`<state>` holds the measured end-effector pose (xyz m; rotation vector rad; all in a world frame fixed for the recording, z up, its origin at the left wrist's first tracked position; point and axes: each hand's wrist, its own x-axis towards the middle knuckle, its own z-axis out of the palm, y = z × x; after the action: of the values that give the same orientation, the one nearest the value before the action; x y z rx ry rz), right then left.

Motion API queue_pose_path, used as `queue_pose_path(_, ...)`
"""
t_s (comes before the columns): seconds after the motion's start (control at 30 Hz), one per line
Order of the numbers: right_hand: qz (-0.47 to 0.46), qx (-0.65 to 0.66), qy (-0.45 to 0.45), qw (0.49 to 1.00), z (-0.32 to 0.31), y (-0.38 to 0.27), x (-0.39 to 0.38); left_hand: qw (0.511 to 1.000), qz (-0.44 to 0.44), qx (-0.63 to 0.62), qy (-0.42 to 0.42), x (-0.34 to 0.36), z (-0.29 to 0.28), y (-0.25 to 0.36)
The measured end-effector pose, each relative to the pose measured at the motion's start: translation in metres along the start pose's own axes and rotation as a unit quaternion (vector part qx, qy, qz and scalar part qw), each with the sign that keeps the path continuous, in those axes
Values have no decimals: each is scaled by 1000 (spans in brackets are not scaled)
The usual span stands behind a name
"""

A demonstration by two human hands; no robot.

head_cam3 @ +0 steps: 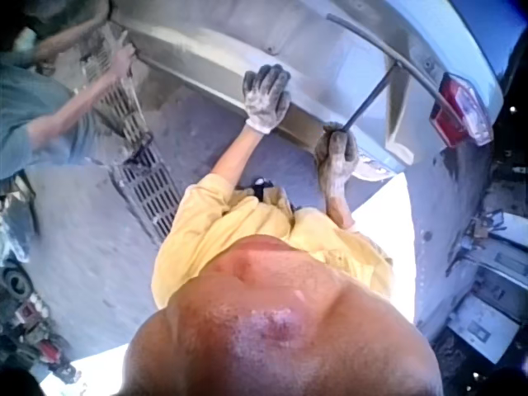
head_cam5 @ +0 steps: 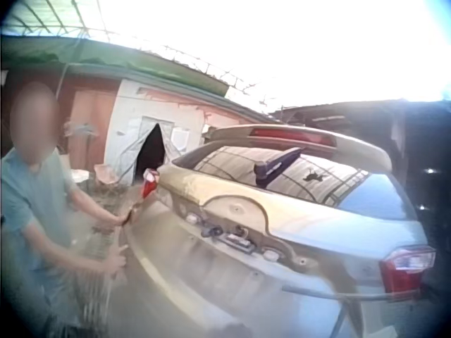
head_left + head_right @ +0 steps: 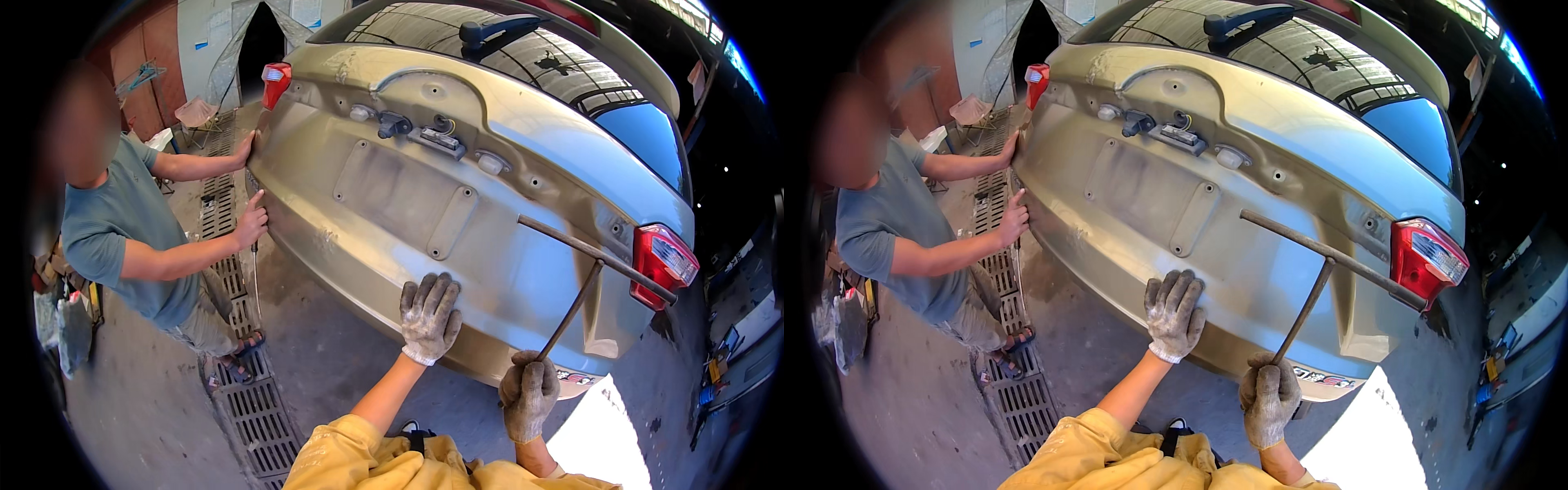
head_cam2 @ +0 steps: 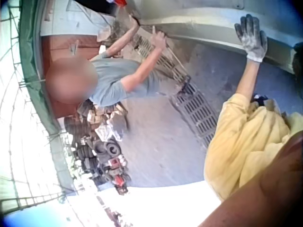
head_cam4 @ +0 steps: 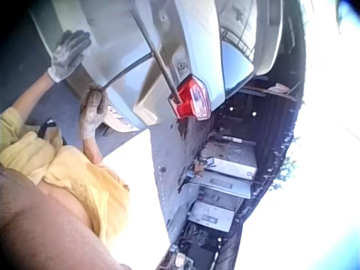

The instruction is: The person uses a hammer and a metal bar to pry and detach the rear bumper of a car. They then use a metal rod to manipulate the trunk latch mechanism. Finally, they install a chrome trim piece with a logo onto the rear of the vehicle.

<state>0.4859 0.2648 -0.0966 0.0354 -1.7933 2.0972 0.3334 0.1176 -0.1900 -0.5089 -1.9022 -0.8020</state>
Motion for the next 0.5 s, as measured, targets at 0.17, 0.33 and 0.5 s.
queue_pose_path(0.17,-3,20,-85,996,17,7,52,1000,-6,-11,14,-1,-2,-6)
queue_pose_path(0.33,16,-50,-51,997,42,-17,86,999,-13,-35,27,1,-5,-9)
queue_pose_path(0.5,-75,-194,-63,976,88,-53,114,995,-11,-98,0,5,-16,-25)
